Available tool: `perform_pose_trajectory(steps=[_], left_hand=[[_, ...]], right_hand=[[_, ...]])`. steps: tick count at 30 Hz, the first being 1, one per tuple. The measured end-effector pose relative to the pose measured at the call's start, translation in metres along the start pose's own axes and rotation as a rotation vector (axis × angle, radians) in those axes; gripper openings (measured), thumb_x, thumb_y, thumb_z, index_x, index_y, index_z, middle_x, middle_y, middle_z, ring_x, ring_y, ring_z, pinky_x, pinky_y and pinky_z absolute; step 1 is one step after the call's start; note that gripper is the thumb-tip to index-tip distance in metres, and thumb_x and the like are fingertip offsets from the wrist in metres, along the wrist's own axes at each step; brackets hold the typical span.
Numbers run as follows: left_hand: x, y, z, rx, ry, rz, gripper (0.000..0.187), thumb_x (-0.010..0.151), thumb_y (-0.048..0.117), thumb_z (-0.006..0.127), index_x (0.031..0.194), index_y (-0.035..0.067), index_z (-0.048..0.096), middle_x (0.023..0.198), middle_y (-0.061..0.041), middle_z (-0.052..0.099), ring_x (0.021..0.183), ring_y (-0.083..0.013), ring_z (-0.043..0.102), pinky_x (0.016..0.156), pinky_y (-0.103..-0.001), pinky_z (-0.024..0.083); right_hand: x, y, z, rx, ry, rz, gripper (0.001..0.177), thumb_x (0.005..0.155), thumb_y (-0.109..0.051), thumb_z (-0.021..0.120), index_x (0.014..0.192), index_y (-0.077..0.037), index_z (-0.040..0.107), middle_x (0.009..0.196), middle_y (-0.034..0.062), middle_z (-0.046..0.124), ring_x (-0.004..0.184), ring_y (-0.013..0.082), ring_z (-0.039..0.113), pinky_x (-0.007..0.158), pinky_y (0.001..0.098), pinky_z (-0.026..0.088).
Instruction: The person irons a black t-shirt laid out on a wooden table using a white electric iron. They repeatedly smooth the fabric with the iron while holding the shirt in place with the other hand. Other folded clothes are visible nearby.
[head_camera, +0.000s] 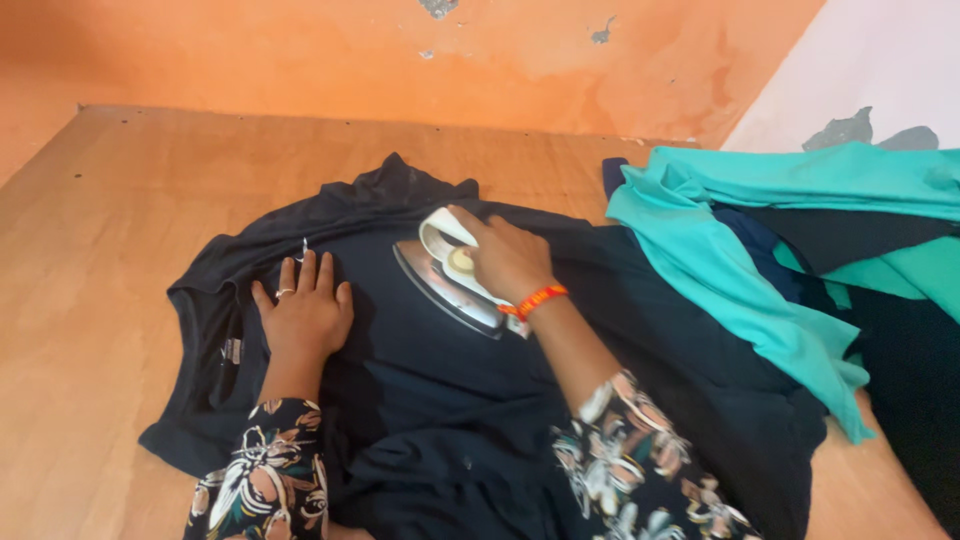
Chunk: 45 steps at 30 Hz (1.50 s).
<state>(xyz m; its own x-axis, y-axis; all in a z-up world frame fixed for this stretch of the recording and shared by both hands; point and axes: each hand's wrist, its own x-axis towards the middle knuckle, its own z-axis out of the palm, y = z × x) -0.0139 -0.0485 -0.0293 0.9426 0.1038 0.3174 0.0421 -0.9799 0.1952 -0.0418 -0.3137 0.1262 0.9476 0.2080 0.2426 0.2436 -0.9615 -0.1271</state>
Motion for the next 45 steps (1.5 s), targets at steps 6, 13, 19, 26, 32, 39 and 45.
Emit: perform_pose_trajectory(steps=[6,13,19,26,32,39,45], left_hand=[[0.004,-0.005,0.007,-0.035,0.059,0.015,0.067,0.099,0.047,0.035,0.16,0.018,0.032,0.165,-0.002,0.032,0.152,-0.0282,0.025,0.117,-0.069,0.01],[0.005,-0.009,0.005,-0.022,-0.014,0.018,0.063,0.1,0.047,0.031,0.159,0.024,0.031,0.166,-0.002,0.028,0.153,-0.0294,0.023,0.117,-0.068,0.01],[0.0,-0.012,0.002,-0.018,0.0,0.033,0.062,0.101,0.046,0.031,0.159,0.026,0.034,0.167,-0.001,0.029,0.154,-0.0295,0.024,0.118,-0.068,0.01],[0.003,-0.009,0.003,0.004,-0.002,0.025,0.063,0.1,0.048,0.032,0.158,0.025,0.035,0.166,-0.001,0.029,0.153,-0.0302,0.024,0.117,-0.068,0.011],[-0.001,-0.003,-0.003,0.031,-0.002,0.009,0.064,0.099,0.054,0.031,0.158,0.028,0.034,0.166,0.0,0.028,0.153,-0.0287,0.023,0.118,-0.067,0.009],[-0.002,-0.003,-0.01,0.028,-0.028,-0.014,0.062,0.099,0.057,0.031,0.157,0.035,0.035,0.167,0.001,0.027,0.154,-0.0297,0.022,0.119,-0.067,0.007],[0.0,-0.01,-0.007,0.03,-0.024,0.032,0.062,0.1,0.057,0.032,0.157,0.034,0.035,0.166,-0.001,0.028,0.153,-0.0315,0.022,0.117,-0.069,0.009]], right_hand=[[0.029,-0.033,0.017,-0.008,0.087,-0.116,0.055,0.095,-0.036,0.061,0.149,-0.035,0.048,0.102,0.0093,0.069,0.088,0.0344,0.07,0.073,0.0489,0.055],[-0.03,-0.023,-0.004,0.069,0.058,-0.295,0.059,0.093,-0.03,0.065,0.15,-0.038,0.048,0.089,0.0074,0.065,0.08,0.0315,0.069,0.067,0.0468,0.054],[-0.07,0.011,-0.028,0.051,-0.03,-0.26,0.064,0.091,-0.026,0.065,0.151,-0.042,0.046,0.091,0.0056,0.065,0.085,0.0306,0.069,0.066,0.0466,0.053],[-0.035,0.032,-0.02,-0.028,0.0,0.022,0.061,0.093,-0.033,0.063,0.151,-0.042,0.044,0.099,0.0079,0.066,0.087,0.0343,0.069,0.071,0.0493,0.053],[0.016,0.007,0.011,-0.051,0.118,-0.045,0.058,0.092,-0.035,0.061,0.149,-0.037,0.05,0.097,0.0108,0.068,0.083,0.0351,0.07,0.07,0.0487,0.055],[-0.008,-0.011,0.002,0.021,0.165,-0.197,0.046,0.1,-0.041,0.055,0.146,-0.035,0.053,0.09,0.0087,0.069,0.081,0.0332,0.07,0.068,0.0486,0.055],[-0.064,0.021,-0.031,0.047,-0.051,-0.261,0.048,0.097,-0.04,0.055,0.145,-0.038,0.053,0.097,0.0083,0.071,0.09,0.0337,0.07,0.07,0.0487,0.055]])
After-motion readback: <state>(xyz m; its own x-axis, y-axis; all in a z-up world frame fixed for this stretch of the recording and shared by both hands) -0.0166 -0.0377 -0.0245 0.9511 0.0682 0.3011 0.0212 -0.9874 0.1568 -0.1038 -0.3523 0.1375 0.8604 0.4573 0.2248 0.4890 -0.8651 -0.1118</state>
